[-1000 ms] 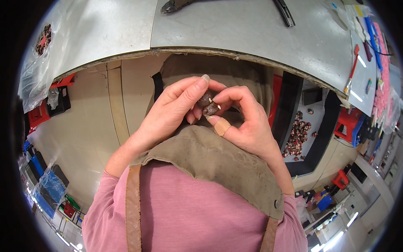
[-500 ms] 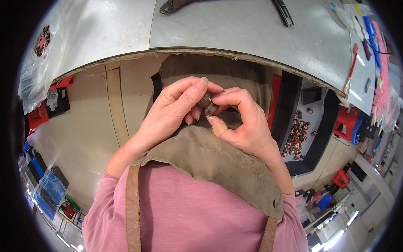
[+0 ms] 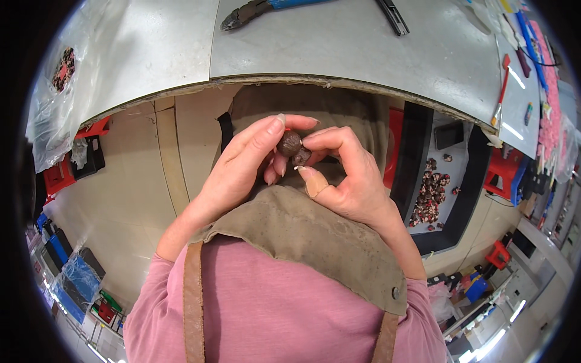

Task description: The person trims and details small figurines using a handheld tool, retrieves figurines from a compartment, and places them into a tray.

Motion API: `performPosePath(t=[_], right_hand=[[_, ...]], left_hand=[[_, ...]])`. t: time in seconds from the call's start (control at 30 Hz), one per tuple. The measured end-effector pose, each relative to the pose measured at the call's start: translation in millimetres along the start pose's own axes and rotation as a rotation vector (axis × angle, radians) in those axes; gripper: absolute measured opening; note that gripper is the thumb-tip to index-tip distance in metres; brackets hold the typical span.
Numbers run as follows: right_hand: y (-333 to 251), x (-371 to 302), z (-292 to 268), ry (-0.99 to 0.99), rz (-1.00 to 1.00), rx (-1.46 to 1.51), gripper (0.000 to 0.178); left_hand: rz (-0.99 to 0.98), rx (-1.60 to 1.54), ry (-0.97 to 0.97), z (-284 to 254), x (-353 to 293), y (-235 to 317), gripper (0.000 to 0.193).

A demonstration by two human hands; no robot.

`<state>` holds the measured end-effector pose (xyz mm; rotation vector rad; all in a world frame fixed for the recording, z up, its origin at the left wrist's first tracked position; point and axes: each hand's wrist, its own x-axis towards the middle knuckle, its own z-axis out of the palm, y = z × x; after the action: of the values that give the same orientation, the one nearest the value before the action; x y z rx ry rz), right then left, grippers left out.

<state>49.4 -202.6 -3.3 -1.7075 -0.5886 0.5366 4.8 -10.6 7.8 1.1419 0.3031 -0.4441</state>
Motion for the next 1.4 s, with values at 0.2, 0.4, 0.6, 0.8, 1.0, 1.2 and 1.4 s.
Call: performPosePath(t=[0.2,0.4,0.6,0.8,1.0,1.2,1.4], right_hand=[[-2.7,-5.3,-3.0,0.019,0.023,0.057,0.034],[-8.5,-17.8,-2.5,0.032,0.024,0.106,0.03],[-19.9,-18.7,2.3,-0.001,-0.003,0.075,0.025],[-30.8,-19.6,2.1,-0.01,-0.018,0.168,0.023],[-26.8,-13.9,-17.1,-0.031,0.202,0.431,0.029],[36.7,-74.6,-88.6,0.458,0.222,0.222,0.022],[105.9,-192.4,-171.6,0.97,0.54,-0.788,0.021]], left_hand=[[0.028,-0.082,-0.084,1.7,-5.8,0.3,0.039],[0.096,-0.093,-0.121,8.6,-18.1,-1.9,0.04],[0.142,-0.103,-0.106,11.8,-24.0,0.3,0.035],[0.139,-0.069,-0.116,15.8,-27.0,12.1,0.028],[0.092,0.071,-0.067,32.5,-8.9,14.9,0.027],[0.066,0.235,-0.168,68.2,21.9,18.9,0.047],[0.036,0.288,-0.229,79.8,44.5,19.5,0.039]])
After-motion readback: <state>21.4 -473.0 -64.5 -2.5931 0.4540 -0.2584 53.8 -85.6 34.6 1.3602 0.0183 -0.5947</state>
